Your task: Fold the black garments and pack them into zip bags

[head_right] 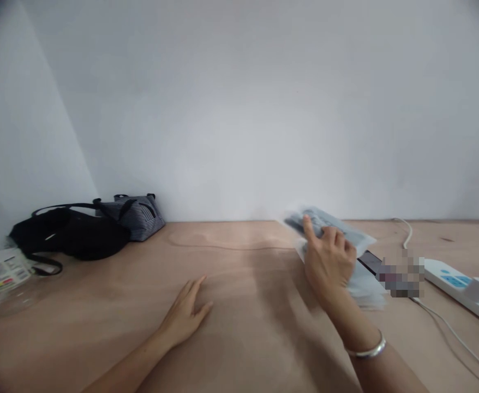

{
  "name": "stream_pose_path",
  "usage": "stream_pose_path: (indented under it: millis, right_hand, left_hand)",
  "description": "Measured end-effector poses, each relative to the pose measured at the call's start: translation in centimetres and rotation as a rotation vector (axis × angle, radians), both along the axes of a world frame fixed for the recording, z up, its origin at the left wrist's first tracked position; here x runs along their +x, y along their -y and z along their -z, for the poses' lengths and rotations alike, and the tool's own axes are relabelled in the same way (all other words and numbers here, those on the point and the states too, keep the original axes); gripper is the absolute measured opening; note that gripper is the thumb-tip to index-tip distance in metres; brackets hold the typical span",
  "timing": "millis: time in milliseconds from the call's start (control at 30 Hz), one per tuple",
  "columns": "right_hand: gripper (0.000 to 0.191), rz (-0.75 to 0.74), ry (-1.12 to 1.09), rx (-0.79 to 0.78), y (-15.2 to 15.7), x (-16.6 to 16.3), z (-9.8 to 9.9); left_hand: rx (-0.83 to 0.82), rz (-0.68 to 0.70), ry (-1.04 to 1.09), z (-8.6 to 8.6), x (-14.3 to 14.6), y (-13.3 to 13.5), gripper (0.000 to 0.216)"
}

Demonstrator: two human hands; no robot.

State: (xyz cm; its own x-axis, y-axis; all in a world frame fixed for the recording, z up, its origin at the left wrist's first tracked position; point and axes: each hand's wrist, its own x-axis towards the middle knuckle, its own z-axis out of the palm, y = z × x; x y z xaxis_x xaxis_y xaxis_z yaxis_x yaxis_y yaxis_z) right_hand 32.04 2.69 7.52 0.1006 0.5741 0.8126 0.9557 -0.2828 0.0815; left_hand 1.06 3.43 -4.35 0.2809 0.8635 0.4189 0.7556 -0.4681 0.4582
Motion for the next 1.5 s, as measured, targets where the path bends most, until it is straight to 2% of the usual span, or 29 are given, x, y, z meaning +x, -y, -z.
stream_pose_path:
  millis: [200, 300, 367, 433, 533, 600, 700, 800, 1200, 1267, 1333, 1400, 1500]
  right_hand:
    - [0.044, 0.227, -0.266, -0.400, -2.4, 2.1, 4.3]
    - [0.043, 0.234, -0.266, -0.413, -2.5, 1.4, 4.8]
    - [0.045, 0.131, -0.179, -0.349, -2.3, 0.3, 4.4]
    - [0.041, -0.076, -0.094, -0.335, -2.1, -1.4, 4.3]
    - [0.039, -0.478, -0.066, -0.534, -1.7, -4.1, 5.6]
    - [0.049, -0.682, -0.097, -0.718, -1.4, -5.6, 7.4]
    - [0.062, -0.806, -0.164, -0.934, -1.0, -6.8, 9.6]
    - [0.065, -0.808, -0.232, -1.027, -0.8, -7.0, 10.4]
    - [0.065, -0.798, -0.238, -0.997, -0.7, -7.0, 10.5]
    - [0.065, -0.804, -0.213, -0.967, -0.6, -6.9, 10.3]
    - [0.062, -0.780, -0.163, -0.874, -0.8, -6.5, 9.5]
    - [0.053, -0.659, -0.097, -0.707, -1.5, -5.4, 8.2]
    - [0.040, -0.297, -0.044, -0.448, -3.1, -2.5, 5.8]
  left_hand:
    - [-0.040, 0.000, -0.087, -0.1, 0.0, 0.0, 0.042]
    - [-0.051, 0.001, -0.116, -0.2, 0.1, 0.0, 0.040]
    - [-0.032, -0.007, -0.136, -0.2, 0.2, 0.0, 0.041]
    - [-0.009, -0.023, -0.180, -0.3, 0.2, 0.1, 0.042]
    - [-0.008, -0.046, -0.261, -0.6, 0.2, 0.5, 0.046]
    - [-0.031, -0.030, -0.319, -0.9, 0.2, 0.8, 0.051]
    - [-0.114, 0.030, -0.402, -1.3, 0.3, 1.2, 0.059]
    - [-0.199, 0.071, -0.454, -1.5, 0.4, 1.2, 0.063]
    - [-0.219, 0.075, -0.480, -1.4, 0.4, 0.9, 0.065]
    - [-0.221, 0.072, -0.480, -1.4, 0.5, 1.0, 0.065]
    - [-0.232, 0.070, -0.480, -1.6, 0.5, 1.0, 0.065]
    - [-0.247, 0.070, -0.479, -1.7, 0.6, 1.1, 0.065]
    - [-0.255, 0.068, -0.478, -1.7, 0.6, 1.1, 0.066]
